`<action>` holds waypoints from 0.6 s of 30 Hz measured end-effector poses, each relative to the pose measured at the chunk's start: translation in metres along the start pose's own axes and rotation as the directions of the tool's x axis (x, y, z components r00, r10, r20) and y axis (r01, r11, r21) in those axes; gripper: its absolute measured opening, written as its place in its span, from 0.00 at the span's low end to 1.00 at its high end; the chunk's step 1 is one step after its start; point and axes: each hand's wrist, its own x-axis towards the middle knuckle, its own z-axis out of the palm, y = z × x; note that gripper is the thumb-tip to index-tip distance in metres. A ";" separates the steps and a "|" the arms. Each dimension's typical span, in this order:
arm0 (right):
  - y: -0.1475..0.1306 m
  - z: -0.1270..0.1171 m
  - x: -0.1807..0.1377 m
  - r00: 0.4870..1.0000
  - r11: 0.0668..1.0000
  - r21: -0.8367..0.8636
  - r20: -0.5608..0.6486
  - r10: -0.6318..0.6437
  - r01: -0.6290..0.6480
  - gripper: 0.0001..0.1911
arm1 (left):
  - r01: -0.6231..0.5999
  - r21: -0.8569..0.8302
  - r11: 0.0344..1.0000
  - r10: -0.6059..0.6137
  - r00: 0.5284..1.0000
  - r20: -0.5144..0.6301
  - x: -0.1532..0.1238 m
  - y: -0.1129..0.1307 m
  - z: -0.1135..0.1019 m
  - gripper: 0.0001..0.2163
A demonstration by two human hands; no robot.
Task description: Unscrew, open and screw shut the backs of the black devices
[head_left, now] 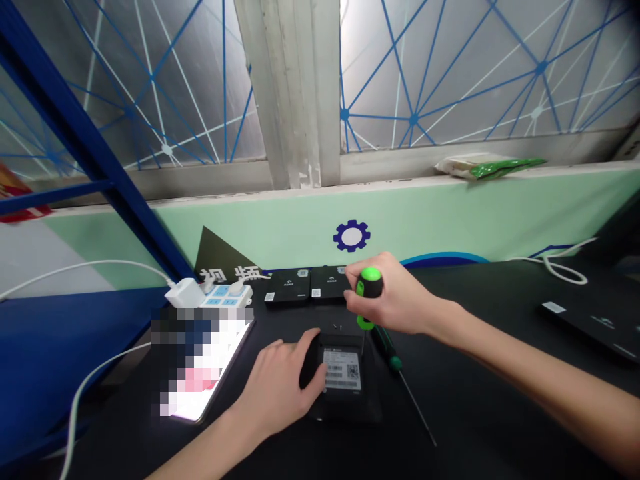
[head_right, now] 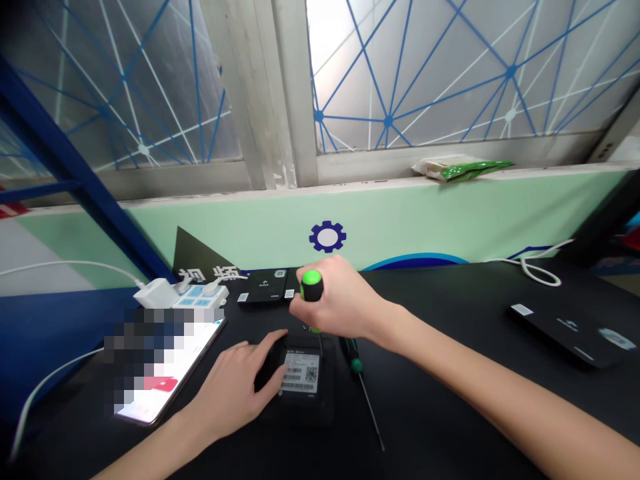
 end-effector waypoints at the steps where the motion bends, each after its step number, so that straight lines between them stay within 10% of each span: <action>1: -0.002 0.002 0.001 1.000 1.000 -0.009 0.006 -0.014 0.014 0.18 | 0.003 0.009 1.000 -0.003 1.000 0.004 0.000 0.000 0.000 0.22; 18: 0.045 0.033 -0.047 0.987 0.957 0.265 -0.139 -0.080 0.115 0.09 | 0.042 0.062 0.997 -0.041 0.999 -0.010 0.004 0.006 -0.002 0.20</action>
